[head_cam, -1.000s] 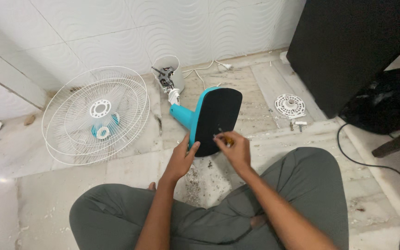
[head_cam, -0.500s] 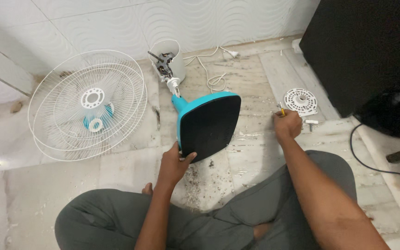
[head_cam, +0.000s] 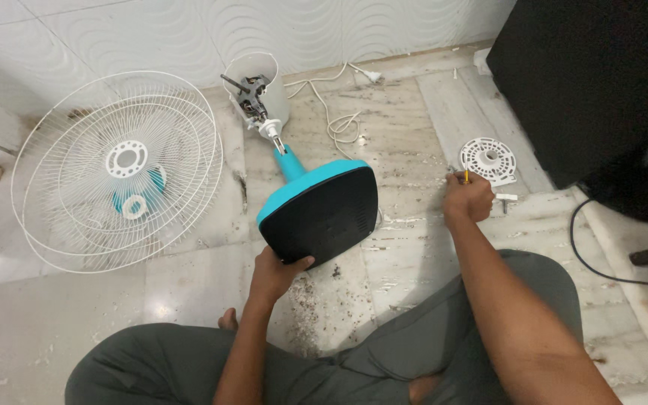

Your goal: The person disassembles a blue pedestal fan base using a screwdriver. They remove the back cover, unscrew internal components, and detach the control module from the housing.

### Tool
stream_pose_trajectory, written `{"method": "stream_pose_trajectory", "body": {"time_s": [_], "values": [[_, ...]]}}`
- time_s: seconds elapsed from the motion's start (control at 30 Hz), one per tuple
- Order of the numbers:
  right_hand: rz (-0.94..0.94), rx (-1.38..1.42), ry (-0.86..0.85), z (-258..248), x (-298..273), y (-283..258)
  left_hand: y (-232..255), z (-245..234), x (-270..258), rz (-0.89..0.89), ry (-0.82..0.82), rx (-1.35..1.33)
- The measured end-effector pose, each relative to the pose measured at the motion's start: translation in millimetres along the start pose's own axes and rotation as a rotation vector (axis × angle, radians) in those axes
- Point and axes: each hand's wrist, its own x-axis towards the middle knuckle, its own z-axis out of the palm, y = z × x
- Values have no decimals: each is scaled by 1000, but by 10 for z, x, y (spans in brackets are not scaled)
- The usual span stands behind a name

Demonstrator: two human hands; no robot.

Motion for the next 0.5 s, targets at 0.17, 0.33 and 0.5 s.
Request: {"method": "stream_pose_trajectory", "body": {"time_s": [0.17, 0.33, 0.5], "values": [[-33, 17, 9, 0, 0, 44, 13, 38, 29, -6, -11, 4], [-69, 20, -56, 37, -29, 123, -4, 43, 16, -8, -16, 7], [-111, 149, -196, 64, -163, 167, -32, -21, 12, 12, 30, 46]]}}
